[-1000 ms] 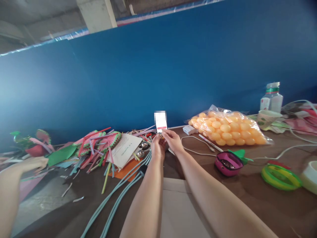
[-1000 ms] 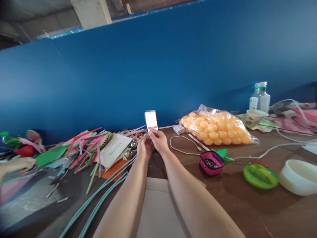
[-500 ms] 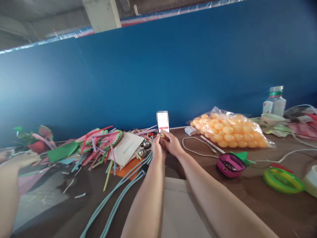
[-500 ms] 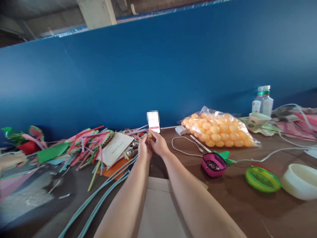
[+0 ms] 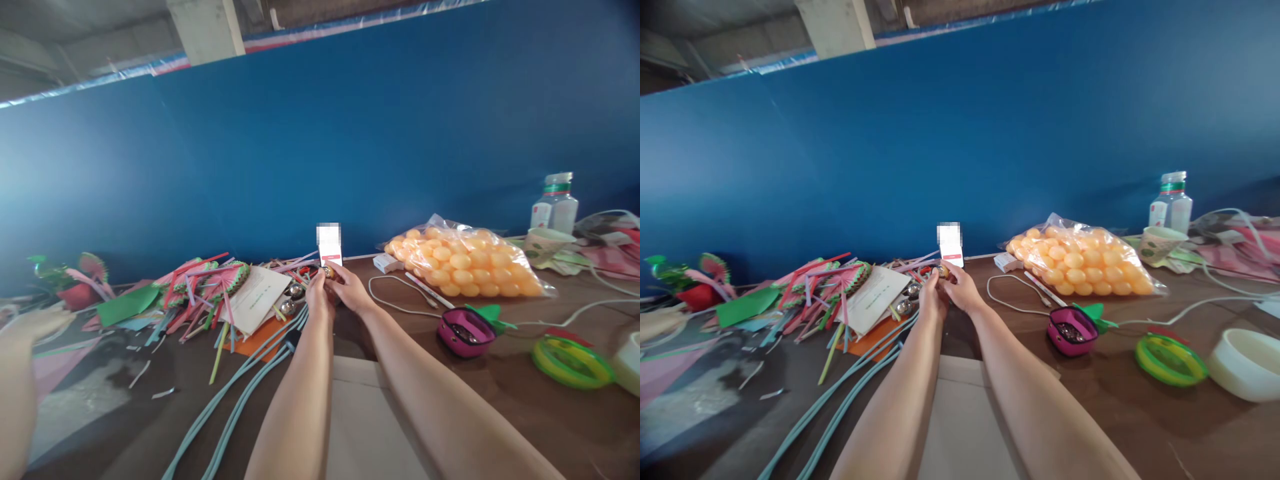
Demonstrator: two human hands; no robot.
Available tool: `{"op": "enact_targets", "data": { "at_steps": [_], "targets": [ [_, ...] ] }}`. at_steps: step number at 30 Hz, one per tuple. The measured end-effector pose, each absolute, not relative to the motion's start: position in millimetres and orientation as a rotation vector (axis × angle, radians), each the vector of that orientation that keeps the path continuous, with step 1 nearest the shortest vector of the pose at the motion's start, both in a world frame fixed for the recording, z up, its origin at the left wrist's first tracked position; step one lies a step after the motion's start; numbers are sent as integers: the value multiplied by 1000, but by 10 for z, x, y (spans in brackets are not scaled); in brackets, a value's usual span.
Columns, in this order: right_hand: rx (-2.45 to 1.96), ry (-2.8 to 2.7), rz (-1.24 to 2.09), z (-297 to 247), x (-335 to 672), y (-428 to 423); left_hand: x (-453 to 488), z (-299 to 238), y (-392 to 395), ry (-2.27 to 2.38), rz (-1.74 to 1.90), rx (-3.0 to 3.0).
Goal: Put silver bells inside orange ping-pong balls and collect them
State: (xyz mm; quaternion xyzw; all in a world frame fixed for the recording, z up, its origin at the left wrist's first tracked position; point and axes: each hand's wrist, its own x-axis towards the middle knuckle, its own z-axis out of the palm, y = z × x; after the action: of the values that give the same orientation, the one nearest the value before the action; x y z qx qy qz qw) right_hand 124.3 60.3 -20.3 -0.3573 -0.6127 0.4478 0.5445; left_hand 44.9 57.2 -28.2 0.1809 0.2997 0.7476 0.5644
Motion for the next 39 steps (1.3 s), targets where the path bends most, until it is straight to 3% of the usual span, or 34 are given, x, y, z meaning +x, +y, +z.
{"op": "enact_targets", "data": {
  "at_steps": [16,32,39],
  "targets": [
    [-840,-1372,1027,-188,1245,635,485,-237,517,693,1773,406],
    [-699,-1270,1297,-194,1246,609,477,-214,522,693,1823,391],
    [-849,-1419,1031,-231,1224,641,478,-237,521,690,1778,376]
  ]
}}
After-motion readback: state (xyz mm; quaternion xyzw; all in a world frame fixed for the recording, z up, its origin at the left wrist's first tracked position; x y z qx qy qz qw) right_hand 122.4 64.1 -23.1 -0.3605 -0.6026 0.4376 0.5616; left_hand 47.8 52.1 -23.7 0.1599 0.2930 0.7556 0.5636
